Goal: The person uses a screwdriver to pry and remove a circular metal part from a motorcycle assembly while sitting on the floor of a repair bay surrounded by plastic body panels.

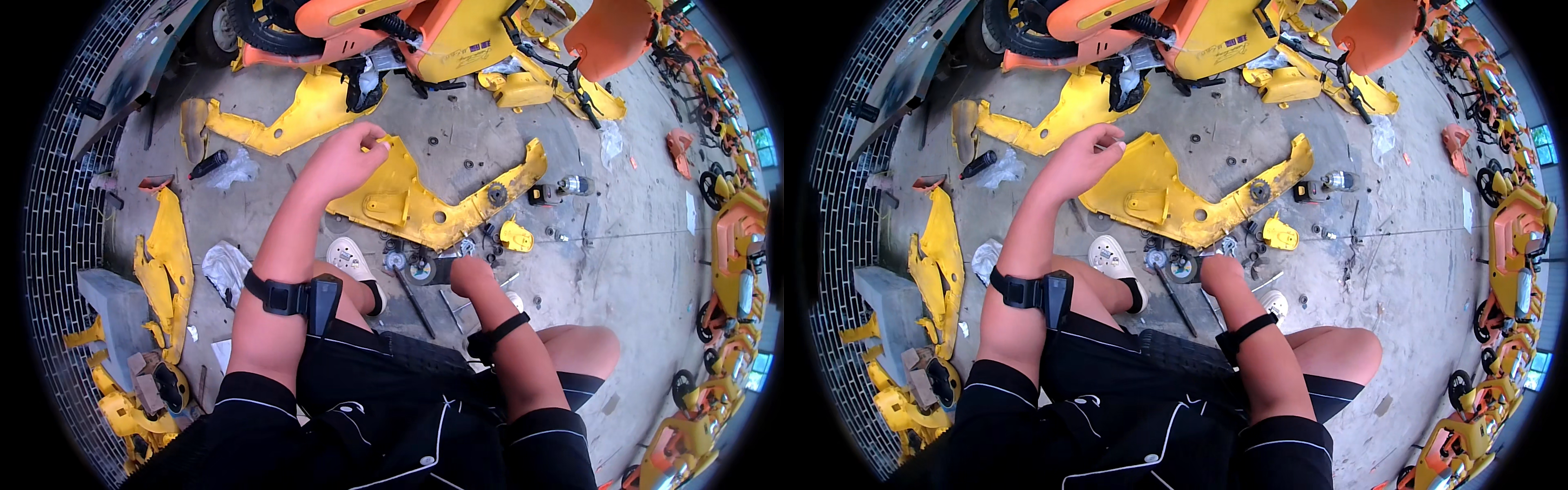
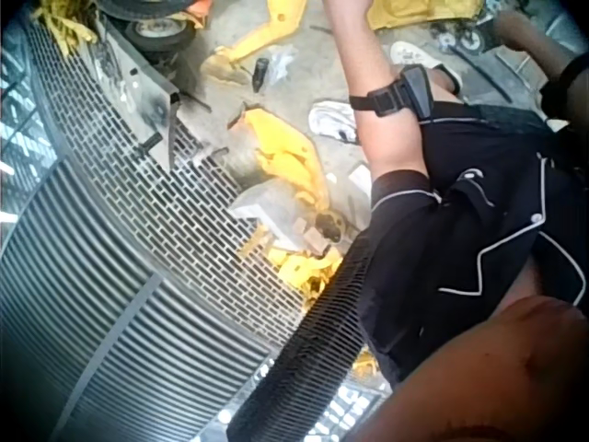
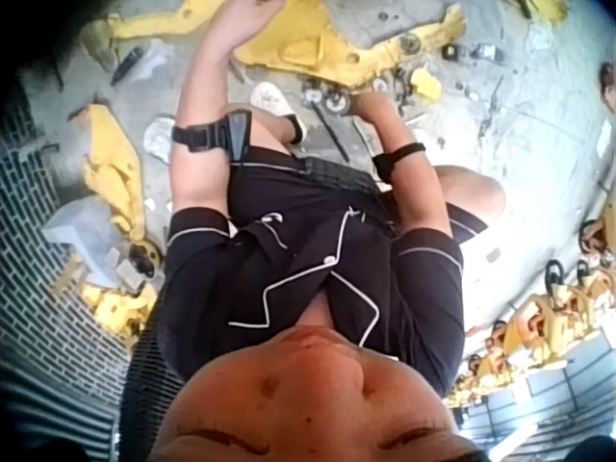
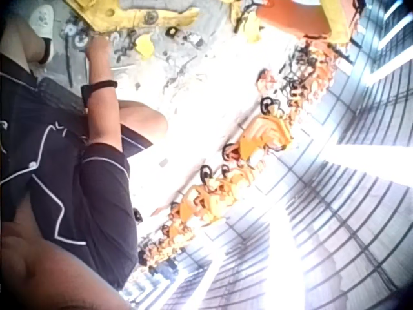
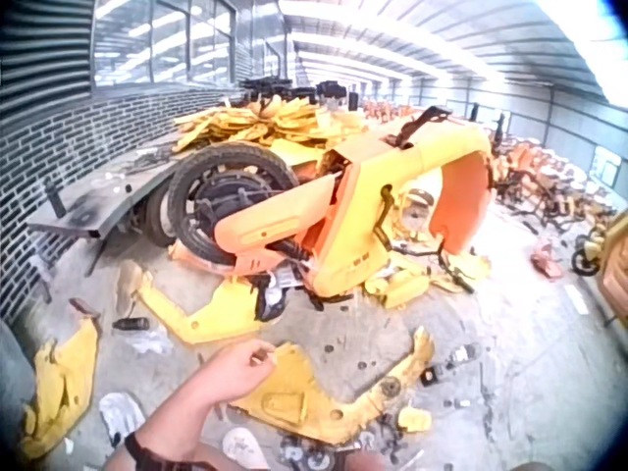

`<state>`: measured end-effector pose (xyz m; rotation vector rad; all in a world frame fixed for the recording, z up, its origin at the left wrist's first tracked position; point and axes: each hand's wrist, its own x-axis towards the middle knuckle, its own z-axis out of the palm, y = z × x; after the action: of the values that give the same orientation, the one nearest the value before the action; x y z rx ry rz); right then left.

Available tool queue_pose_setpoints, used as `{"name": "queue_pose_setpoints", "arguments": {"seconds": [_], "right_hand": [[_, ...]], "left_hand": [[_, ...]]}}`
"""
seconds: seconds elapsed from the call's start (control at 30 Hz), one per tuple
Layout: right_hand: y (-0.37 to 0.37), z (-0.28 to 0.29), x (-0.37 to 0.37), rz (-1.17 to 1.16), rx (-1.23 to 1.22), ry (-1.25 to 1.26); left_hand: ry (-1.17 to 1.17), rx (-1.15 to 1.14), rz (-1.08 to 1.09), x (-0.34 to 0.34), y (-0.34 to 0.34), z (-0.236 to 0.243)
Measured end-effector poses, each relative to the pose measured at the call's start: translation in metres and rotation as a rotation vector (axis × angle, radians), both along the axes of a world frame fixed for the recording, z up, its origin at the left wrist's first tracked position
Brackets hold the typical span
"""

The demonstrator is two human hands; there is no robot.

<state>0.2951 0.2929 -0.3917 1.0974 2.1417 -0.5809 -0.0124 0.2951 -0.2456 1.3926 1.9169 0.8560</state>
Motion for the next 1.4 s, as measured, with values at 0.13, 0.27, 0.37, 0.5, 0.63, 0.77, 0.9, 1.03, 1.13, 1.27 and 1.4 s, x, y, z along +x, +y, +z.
{"name": "queue_pose_setpoints", "arguments": {"seconds": [0.13,0.27,0.37,0.5,0.63,0.77,0.9,1.03,1.13,1.27,1.4], "right_hand": [[0.005,-0.002,0.017,0.006,-0.038,0.001],[0.011,0.003,0.018,0.008,-0.033,-0.029],[0.017,0.008,0.017,-0.049,0.027,0.059],[0.009,-0.011,0.016,-0.300,0.068,0.357],[-0.006,-0.056,-0.011,-0.468,0.032,0.408],[-0.033,-0.071,-0.052,-0.560,-0.077,0.507],[-0.054,-0.049,-0.079,-0.595,-0.598,1.062],[-0.047,-0.044,-0.067,-0.605,-0.317,0.904],[-0.027,-0.065,-0.019,-0.757,-0.096,0.713],[0.001,-0.177,0.117,-1.096,0.383,0.810],[0.023,-0.164,0.172,-1.612,0.268,0.629]], "left_hand": [[0.034,-0.020,-0.033,0.004,0.002,-0.001],[0.047,-0.050,-0.059,0.006,0.004,-0.001],[0.042,-0.060,-0.069,0.004,0.005,-0.003],[0.035,-0.091,-0.054,0.012,0.008,0.003],[0.040,-0.093,-0.075,0.016,0.018,0.005],[0.027,-0.099,-0.116,0.025,0.026,0.005],[0.015,-0.123,-0.138,0.030,0.028,0.005],[0.014,-0.122,-0.153,0.028,0.027,0.001],[-0.008,-0.154,-0.136,0.027,0.023,0.004],[-0.001,-0.127,-0.199,0.040,0.033,0.012],[0.051,-0.134,-0.180,0.030,0.022,0.003]]}}
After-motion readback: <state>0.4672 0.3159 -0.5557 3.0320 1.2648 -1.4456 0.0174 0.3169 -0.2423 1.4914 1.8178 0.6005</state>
